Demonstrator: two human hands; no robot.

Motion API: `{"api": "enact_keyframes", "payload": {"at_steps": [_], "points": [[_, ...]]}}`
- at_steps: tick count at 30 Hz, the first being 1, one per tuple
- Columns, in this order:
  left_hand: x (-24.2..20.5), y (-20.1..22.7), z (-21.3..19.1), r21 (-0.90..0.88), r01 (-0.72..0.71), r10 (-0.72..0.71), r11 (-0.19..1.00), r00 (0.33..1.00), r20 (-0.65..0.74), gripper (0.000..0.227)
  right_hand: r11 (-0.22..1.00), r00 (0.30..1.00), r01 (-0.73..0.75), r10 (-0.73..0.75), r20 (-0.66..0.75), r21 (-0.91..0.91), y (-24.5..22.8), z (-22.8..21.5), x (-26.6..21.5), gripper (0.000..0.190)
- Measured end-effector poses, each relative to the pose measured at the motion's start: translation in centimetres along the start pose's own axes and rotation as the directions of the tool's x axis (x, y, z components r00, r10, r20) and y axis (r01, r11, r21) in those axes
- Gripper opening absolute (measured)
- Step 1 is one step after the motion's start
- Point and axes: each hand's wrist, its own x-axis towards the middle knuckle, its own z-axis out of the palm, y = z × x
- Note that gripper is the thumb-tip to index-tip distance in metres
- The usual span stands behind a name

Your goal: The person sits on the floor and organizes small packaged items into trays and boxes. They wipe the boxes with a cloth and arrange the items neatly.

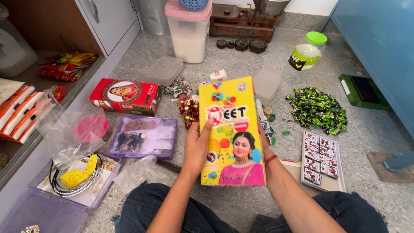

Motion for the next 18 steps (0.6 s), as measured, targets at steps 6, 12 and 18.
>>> {"api": "enact_keyframes", "payload": {"at_steps": [6,12,18], "points": [[1.7,-1.0,-1.2,0.156,-0.080,0.109,0.984,0.976,-0.187,0.043,0.978,0.984,-0.170,0.175,-0.032,0.120,-4.2,14.3,-4.3,0.067],[2.9,-1.8,-2.9,0.287,0.003,0.109,0.958,0.920,-0.376,0.052,0.990,0.973,-0.113,0.128,-0.194,0.085,-7.7,21.6,-7.6,0.066],[3.3,-1.8,-4.4,0.246,-0.003,0.142,0.969,0.825,-0.547,0.052,0.947,0.917,-0.322,0.317,-0.243,0.020,-8.3,21.4,-9.2,0.060]]}}
